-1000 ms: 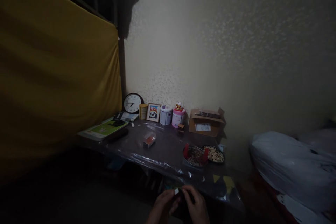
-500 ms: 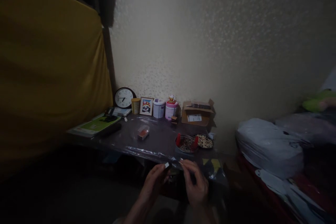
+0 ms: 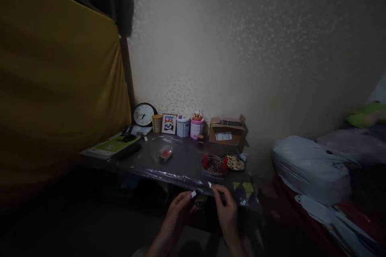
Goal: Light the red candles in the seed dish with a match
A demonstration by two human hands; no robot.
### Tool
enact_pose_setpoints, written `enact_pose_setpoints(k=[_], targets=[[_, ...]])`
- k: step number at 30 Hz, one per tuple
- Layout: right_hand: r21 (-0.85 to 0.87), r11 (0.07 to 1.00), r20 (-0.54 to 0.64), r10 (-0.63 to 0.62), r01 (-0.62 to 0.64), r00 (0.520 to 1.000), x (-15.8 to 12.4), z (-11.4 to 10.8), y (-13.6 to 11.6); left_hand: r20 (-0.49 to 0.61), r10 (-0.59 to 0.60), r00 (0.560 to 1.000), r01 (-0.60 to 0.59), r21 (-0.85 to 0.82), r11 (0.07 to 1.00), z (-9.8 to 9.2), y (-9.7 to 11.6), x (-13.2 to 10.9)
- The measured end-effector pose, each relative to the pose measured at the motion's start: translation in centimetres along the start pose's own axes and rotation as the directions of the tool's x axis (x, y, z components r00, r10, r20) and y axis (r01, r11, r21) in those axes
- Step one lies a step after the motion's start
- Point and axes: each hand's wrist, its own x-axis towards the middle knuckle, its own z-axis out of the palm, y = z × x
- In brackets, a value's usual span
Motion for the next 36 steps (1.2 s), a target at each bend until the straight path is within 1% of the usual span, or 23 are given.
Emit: enact_pose_setpoints(k=[5,12,15,20,23,25,28,30,31,33,34,35,36], targets=[[0.027,0.996,0.054,-0.087,0.086,0.995,-1.2,0.7,-1.5,-0.020,-0.037,0.999,0.037,-0.027,0.999,0.7,0.0,-0.5],[-0.010,0.979,0.109,-0.203,0.206,0.973,-2.1,0.8,-1.8,-0.016,-0.029,0.999,0.029,-0.036,0.999,0.4,-0.1,-1.1],[-0.012,0.963,0.096,-0.268,0.270,0.959,-2.2,0.8,-2.1,-0.024,-0.020,1.000,0.020,-0.022,1.000,0.4,-0.1,-1.3],[-0.036,0.935,0.084,-0.350,0.354,0.933,-2.2,0.7,-2.3,-0.002,0.008,1.000,-0.008,-0.018,1.000,0.3,-0.2,-1.2],[-0.053,0.922,0.084,-0.379,0.383,0.922,-2.0,0.7,-2.2,-0.011,0.018,1.000,-0.018,0.007,1.000,0.3,-0.2,-1.2],[-0.068,0.922,0.085,-0.375,0.381,0.923,-1.8,0.4,-2.4,-0.030,0.024,0.999,-0.024,0.016,1.000,0.4,-0.2,-1.2],[-0.079,0.924,0.036,-0.372,0.374,0.928,-1.5,-0.4,-3.4,-0.036,0.023,0.999,-0.022,0.012,1.000,0.5,0.0,-1.3],[-0.061,0.908,-0.004,-0.415,0.414,0.910,-1.5,-0.7,-3.8,-0.037,0.023,0.999,-0.022,0.016,1.000,0.6,0.1,-1.4],[-0.052,0.894,0.003,-0.446,0.445,0.895,-1.5,-0.6,-3.7,-0.046,0.025,0.999,-0.024,0.022,0.999,0.7,0.2,-1.4],[-0.053,0.866,0.064,-0.494,0.498,0.867,-1.6,-0.2,-2.8,-0.060,0.037,0.998,-0.035,0.035,0.999,1.0,0.3,-1.4],[-0.069,0.868,0.113,-0.483,0.491,0.869,-1.6,0.1,-2.1,-0.060,0.041,0.997,-0.039,0.038,0.999,1.0,0.4,-1.4],[-0.096,0.880,0.112,-0.454,0.464,0.884,-1.5,0.4,-1.2,-0.061,0.041,0.997,-0.039,0.037,0.999,1.0,0.4,-1.4],[-0.116,0.914,0.092,-0.380,0.389,0.920,-1.3,0.6,-0.4,-0.059,0.038,0.998,-0.036,0.035,0.999,0.9,0.5,-1.4]])
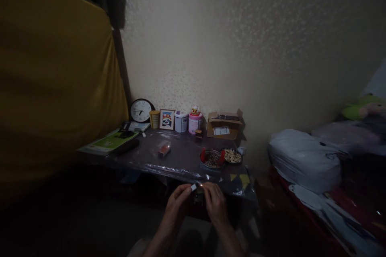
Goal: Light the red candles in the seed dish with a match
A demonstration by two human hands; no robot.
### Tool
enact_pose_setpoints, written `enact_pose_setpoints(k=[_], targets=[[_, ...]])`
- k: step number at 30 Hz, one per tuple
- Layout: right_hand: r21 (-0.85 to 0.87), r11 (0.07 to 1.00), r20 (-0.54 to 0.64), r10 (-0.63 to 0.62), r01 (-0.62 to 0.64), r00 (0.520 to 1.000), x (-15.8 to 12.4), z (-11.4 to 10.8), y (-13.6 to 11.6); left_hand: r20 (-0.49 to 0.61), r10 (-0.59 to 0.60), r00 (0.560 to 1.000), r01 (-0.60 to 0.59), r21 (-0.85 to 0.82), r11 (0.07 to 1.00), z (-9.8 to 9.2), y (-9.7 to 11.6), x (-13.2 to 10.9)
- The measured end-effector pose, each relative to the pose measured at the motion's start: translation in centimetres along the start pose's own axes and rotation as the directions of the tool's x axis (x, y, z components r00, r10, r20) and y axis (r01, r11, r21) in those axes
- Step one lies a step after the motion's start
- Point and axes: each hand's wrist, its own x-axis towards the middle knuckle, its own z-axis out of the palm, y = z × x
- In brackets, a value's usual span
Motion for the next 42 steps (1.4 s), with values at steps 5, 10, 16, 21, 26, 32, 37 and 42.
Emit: enact_pose_setpoints(k=[5,10,16,21,26,32,37,42], targets=[[0.084,0.951,-0.123,0.305,-0.297,0.944,0.4,-0.1,2.2,-0.012,-0.001,1.000,0.002,0.042,0.999,-1.7,-0.4,0.3],[0.177,0.914,-0.173,0.394,-0.365,0.903,1.7,-0.9,2.1,-0.041,0.012,0.999,-0.009,0.069,0.998,-4.2,-0.5,0.6],[0.150,0.934,-0.249,0.354,-0.325,0.902,2.6,-0.7,2.9,-0.113,-0.063,0.992,0.074,0.098,0.992,-7.2,-0.2,-0.1],[0.122,0.943,-0.290,0.331,-0.309,0.898,3.2,-0.8,3.2,-0.130,-0.109,0.985,0.121,0.089,0.989,-9.1,-0.5,-0.4],[0.142,0.921,-0.250,0.389,-0.363,0.887,3.3,-0.5,3.5,-0.067,-0.123,0.990,0.129,0.098,0.987,-9.6,-0.8,-0.6],[0.205,0.896,-0.222,0.434,-0.394,0.873,3.1,0.2,4.2,-0.133,-0.082,0.988,0.093,0.079,0.993,-8.9,-0.5,-1.3],[0.262,0.862,-0.189,0.487,-0.434,0.853,3.4,0.4,4.1,-0.187,-0.065,0.980,0.081,0.080,0.993,-7.7,0.3,-2.0],[0.297,0.848,-0.204,0.505,-0.438,0.839,4.0,0.5,3.7,-0.139,-0.062,0.988,0.077,0.108,0.991,-6.9,0.9,-2.4]])
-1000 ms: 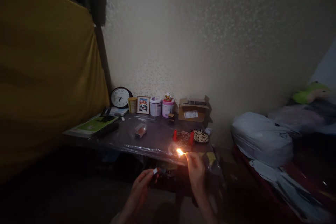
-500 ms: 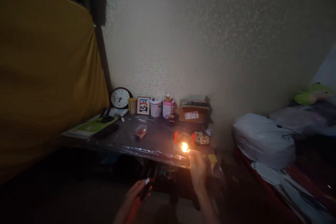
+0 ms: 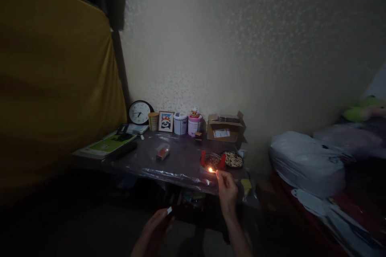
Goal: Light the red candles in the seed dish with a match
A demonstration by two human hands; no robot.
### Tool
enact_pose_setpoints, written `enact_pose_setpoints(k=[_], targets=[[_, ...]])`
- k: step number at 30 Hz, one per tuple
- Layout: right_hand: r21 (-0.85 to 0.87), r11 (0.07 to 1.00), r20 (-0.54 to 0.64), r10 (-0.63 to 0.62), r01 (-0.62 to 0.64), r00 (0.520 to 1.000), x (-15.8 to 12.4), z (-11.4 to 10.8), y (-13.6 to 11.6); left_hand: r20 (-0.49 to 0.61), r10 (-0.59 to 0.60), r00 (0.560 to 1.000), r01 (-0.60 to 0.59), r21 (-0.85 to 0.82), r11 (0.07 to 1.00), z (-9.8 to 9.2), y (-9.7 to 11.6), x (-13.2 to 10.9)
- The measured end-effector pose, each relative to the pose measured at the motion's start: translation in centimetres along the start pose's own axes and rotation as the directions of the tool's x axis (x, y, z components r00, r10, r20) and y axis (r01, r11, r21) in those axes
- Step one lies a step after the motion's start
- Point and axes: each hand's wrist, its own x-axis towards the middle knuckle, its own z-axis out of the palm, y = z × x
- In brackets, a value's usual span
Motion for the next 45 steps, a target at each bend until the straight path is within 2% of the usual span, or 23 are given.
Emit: enact_pose_setpoints(k=[10,20,26,34,40,42,45], targets=[[0.036,0.999,-0.003,-0.013,0.013,1.000,0.5,0.6,0.4,-0.052,-0.088,0.995,0.089,0.015,0.996,-1.0,-0.6,1.0],[0.182,0.960,0.038,0.209,-0.213,0.977,0.9,1.1,0.8,-0.096,-0.073,0.993,0.074,0.007,0.997,-1.2,-1.4,1.7],[0.259,0.921,0.095,0.274,-0.290,0.957,1.5,1.3,1.1,-0.123,-0.064,0.990,0.062,-0.016,0.998,-1.2,-1.7,2.1],[0.267,0.913,0.153,0.276,-0.308,0.949,2.5,1.5,1.8,-0.095,-0.069,0.993,0.069,-0.005,0.998,-1.6,-2.4,3.5],[0.207,0.938,0.137,0.254,-0.278,0.958,3.8,2.1,2.1,-0.100,-0.091,0.991,0.090,-0.014,0.996,-2.6,-3.6,4.7],[0.199,0.942,0.119,0.250,-0.269,0.961,4.4,2.4,2.5,-0.091,-0.084,0.992,0.082,-0.025,0.996,-2.1,-3.4,5.0],[0.191,0.949,0.090,0.236,-0.249,0.968,5.1,2.8,2.8,-0.035,-0.065,0.997,0.062,-0.065,0.996,0.0,-2.0,5.7]])
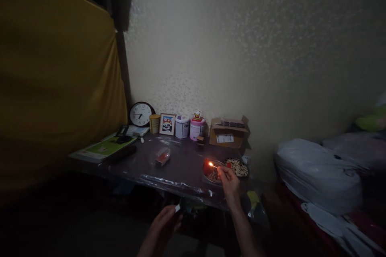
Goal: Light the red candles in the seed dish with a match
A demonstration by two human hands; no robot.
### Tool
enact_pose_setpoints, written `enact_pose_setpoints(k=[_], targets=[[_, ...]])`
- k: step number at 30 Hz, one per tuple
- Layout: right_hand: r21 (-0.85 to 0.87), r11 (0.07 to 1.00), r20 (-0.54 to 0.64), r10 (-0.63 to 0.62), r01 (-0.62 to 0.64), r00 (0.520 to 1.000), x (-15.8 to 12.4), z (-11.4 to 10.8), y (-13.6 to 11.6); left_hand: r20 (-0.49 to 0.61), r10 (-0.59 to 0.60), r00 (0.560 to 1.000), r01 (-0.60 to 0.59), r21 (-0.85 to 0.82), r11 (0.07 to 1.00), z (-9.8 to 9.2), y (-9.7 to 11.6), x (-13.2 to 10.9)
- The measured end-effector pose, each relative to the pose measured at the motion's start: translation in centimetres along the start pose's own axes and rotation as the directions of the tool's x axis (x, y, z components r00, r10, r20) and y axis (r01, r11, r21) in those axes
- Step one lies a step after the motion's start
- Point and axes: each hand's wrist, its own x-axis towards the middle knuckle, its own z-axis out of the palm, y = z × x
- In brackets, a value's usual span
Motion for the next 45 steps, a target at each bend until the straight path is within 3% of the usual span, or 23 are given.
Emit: enact_pose_setpoints(k=[5,9,13,20,30,45], targets=[[-0.036,0.999,-0.017,-0.028,0.028,0.999,0.8,0.3,-0.8,0.177,0.044,0.983,-0.024,-0.109,0.994,5.2,3.0,2.1],[-0.123,0.990,-0.014,-0.066,0.064,0.998,1.2,0.4,-1.8,0.234,0.113,0.966,-0.078,-0.152,0.985,7.1,3.6,4.5],[-0.182,0.982,-0.021,-0.062,0.057,0.998,1.4,0.4,-2.2,0.221,0.129,0.967,-0.104,-0.124,0.987,6.2,3.1,5.7],[-0.121,0.993,-0.028,0.010,-0.013,1.000,1.7,1.6,-1.2,0.159,0.057,0.986,-0.028,-0.177,0.984,4.0,3.9,5.3],[-0.170,0.986,-0.020,-0.006,0.002,1.000,2.0,2.9,-0.3,0.135,-0.014,0.991,0.049,-0.255,0.966,3.3,4.3,5.7],[-0.228,0.974,-0.035,-0.006,-0.002,0.999,2.5,2.9,0.9,0.140,-0.031,0.990,0.063,-0.236,0.970,3.3,4.2,6.0]])
